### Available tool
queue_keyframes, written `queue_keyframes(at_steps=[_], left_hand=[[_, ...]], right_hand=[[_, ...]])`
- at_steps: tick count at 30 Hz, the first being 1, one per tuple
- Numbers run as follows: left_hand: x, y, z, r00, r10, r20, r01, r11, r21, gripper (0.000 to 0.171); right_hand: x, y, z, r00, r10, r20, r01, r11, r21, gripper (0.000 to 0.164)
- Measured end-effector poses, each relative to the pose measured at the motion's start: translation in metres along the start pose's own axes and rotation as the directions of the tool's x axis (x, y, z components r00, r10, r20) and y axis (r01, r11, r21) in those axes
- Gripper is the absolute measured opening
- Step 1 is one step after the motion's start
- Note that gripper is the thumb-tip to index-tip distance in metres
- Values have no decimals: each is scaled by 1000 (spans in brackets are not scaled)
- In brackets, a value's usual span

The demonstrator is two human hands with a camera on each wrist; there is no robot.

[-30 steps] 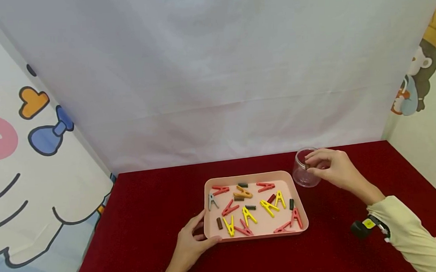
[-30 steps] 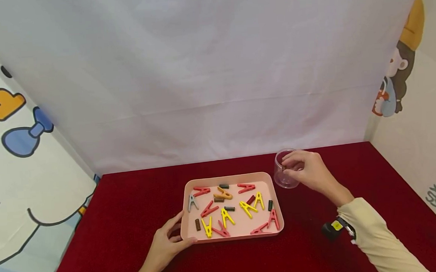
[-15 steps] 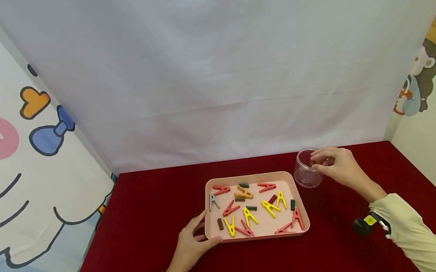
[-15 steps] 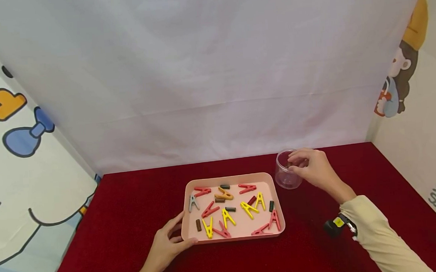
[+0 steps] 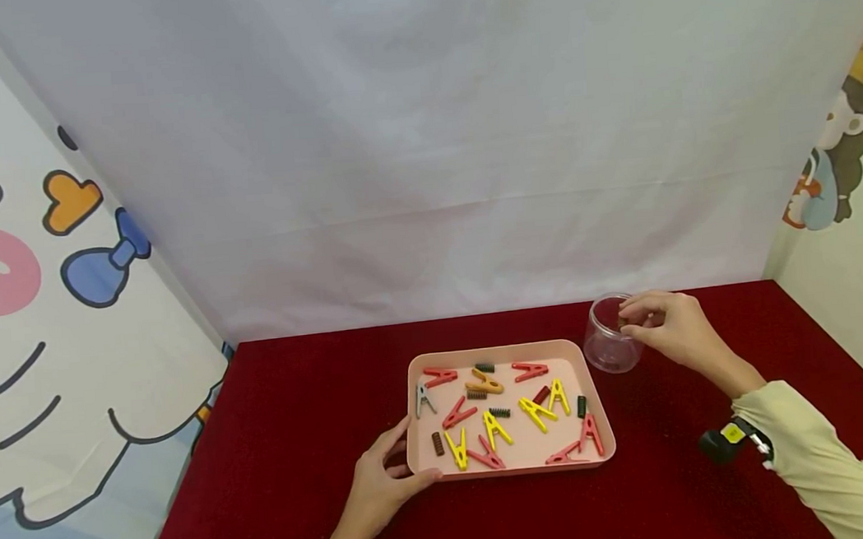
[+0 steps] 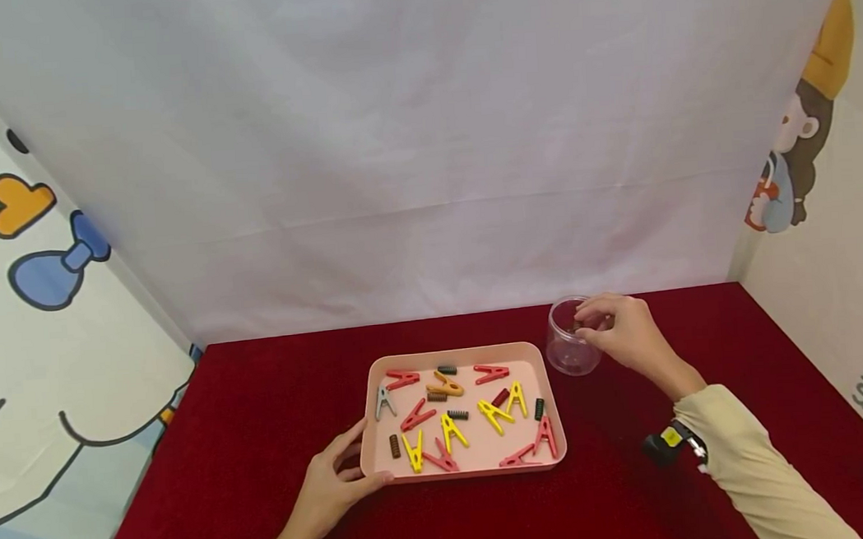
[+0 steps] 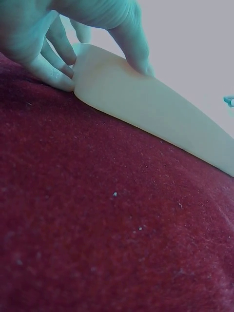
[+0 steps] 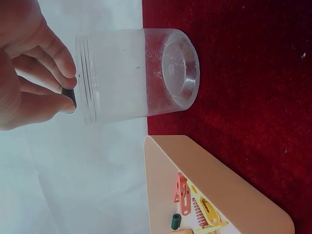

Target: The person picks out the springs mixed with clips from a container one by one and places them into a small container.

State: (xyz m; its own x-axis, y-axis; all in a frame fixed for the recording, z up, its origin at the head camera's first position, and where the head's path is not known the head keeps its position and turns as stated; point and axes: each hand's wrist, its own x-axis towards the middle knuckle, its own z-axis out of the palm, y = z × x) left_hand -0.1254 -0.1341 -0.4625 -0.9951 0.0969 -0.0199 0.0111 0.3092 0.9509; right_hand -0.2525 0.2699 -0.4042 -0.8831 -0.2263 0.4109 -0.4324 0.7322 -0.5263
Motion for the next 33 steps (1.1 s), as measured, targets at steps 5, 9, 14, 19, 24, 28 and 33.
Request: queue_keyframes(at_steps=[5, 9, 14, 19, 24, 28, 33], left_hand=[[0, 0, 0, 1000, 4, 2, -4, 1000, -7, 78], [1, -1, 0, 1000, 3, 1, -3, 1000, -2, 78], [4, -12, 1, 1000, 8, -3, -8, 999, -36, 80], [9, -31, 3, 1000, 15, -18, -15, 1000, -16, 80], [10, -35, 4, 1000, 5, -24, -5, 1000, 8, 81], [10, -34, 4, 1000, 1, -26, -1, 1000, 15, 81], [10, -34, 3, 1000, 5, -28, -4, 1000, 15, 80]], right_hand=[[0, 1, -1, 1000, 11, 2, -11, 1000, -6, 17], [0, 2, -1, 1000, 21, -3, -21, 1000, -14, 16], [0, 1, -2, 1000, 16, -23, -16, 1000, -19, 17], [1, -1, -4, 999, 14, -32, -14, 1000, -5, 16], [1, -3, -6, 999, 17, -29, -17, 1000, -7, 16], [1, -4, -7, 999, 23, -24, -23, 1000, 1, 18], [1, -8, -9, 1000, 16, -27, -16, 1000, 5, 18]])
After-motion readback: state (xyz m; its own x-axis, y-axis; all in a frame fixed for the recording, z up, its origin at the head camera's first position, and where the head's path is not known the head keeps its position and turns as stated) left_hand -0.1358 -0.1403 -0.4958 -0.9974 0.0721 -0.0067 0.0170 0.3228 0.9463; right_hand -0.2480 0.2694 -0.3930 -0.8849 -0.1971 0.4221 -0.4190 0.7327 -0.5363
